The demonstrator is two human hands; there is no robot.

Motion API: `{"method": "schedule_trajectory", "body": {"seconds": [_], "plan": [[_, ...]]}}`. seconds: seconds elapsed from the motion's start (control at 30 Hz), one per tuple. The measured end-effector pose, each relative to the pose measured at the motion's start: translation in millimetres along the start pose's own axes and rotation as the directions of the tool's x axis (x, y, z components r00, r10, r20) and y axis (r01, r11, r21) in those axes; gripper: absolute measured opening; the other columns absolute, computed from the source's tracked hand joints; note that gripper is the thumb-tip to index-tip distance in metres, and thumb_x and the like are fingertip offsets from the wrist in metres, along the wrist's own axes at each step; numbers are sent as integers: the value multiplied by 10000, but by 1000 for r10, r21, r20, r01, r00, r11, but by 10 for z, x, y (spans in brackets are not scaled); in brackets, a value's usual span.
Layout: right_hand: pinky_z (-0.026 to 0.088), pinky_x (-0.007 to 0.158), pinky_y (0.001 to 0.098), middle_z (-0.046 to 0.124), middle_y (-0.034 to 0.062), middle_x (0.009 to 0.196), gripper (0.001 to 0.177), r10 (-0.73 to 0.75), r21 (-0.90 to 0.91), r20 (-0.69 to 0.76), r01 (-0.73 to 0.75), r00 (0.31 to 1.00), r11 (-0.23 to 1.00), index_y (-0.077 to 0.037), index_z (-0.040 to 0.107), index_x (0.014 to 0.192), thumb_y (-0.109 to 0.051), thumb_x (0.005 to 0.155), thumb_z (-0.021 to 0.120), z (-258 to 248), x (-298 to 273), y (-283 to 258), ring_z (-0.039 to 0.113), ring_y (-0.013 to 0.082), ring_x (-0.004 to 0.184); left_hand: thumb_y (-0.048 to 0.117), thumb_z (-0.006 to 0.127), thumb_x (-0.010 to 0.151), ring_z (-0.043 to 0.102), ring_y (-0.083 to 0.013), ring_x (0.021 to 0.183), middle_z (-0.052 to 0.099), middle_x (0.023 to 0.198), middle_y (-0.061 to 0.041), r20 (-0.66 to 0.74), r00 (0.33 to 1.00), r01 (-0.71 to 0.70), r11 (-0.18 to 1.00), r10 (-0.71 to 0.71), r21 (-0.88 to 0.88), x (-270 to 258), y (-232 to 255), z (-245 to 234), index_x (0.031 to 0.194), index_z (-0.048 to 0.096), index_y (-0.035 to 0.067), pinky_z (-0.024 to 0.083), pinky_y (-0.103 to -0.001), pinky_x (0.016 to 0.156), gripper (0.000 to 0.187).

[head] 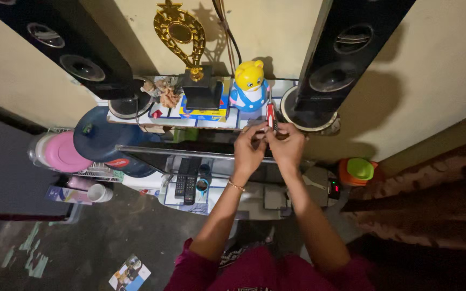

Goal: The person moves a small pink and white electric fan from a bed to the floor, unplugs it, retrieves a screwdriver, and uses it to remove screws from the fan's front grille. The person continues unscrewing and detaching parts of the fan housing.

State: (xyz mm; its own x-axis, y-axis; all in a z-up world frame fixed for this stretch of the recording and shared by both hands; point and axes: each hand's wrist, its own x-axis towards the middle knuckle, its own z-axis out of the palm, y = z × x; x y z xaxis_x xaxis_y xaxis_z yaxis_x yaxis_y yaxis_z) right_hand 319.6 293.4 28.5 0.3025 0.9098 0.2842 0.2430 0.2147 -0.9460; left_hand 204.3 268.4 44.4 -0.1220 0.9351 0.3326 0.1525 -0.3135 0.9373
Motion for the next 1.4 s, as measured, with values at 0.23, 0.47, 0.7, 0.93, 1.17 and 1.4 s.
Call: {"method": "schedule_trajectory", "body": {"seconds": [0.23,0.47,0.7,0.93,1.17,1.4], "plan": [[559,615,281,760,121,820,305,-50,-84,38,53,998,995,41,719,1016,-182,849,843,45,94,2,715,136,672,-74,765,797,737,-208,848,667,1074,-134,-69,994,-70,987,80,143,140,201,39,1224,711,62,614,-297,733,452],[544,644,298,761,126,860,177,-133,-126,129,149,983,981,-3,733,1103,-80,953,679,-198,109,102,710,154,704,-28,818,794,719,-217,747,693,1027,-138,-97,990,-70,963,99,259,193,97,47,1194,724,49,583,-312,660,418],[545,695,405,728,153,980,204,-257,-400,41,251,966,882,-51,755,1109,-80,912,709,-330,186,-25,716,303,762,-1,844,755,715,-193,709,690,1001,-122,-113,991,-37,960,71,278,150,48,62,1167,721,41,587,-306,624,432],[518,668,451,687,91,919,211,-295,-565,13,250,955,786,-115,766,984,-219,817,844,-259,180,-195,691,335,794,14,840,771,714,-183,671,682,972,-113,-127,992,14,965,20,262,137,102,58,1161,725,51,578,-314,603,408],[504,637,467,665,84,882,171,-259,-601,24,221,966,768,-136,752,868,-238,792,865,-251,176,-233,678,335,784,9,847,766,702,-193,660,669,948,-115,-123,992,-3,958,40,287,137,136,46,1144,727,55,567,-320,592,400],[522,642,458,702,60,845,154,-302,-589,-2,243,953,771,-148,740,857,-238,791,846,-215,199,-175,699,318,777,-13,839,762,701,-188,670,664,955,-113,-129,990,-19,966,54,258,142,85,60,1144,713,47,580,-304,594,406]]}}
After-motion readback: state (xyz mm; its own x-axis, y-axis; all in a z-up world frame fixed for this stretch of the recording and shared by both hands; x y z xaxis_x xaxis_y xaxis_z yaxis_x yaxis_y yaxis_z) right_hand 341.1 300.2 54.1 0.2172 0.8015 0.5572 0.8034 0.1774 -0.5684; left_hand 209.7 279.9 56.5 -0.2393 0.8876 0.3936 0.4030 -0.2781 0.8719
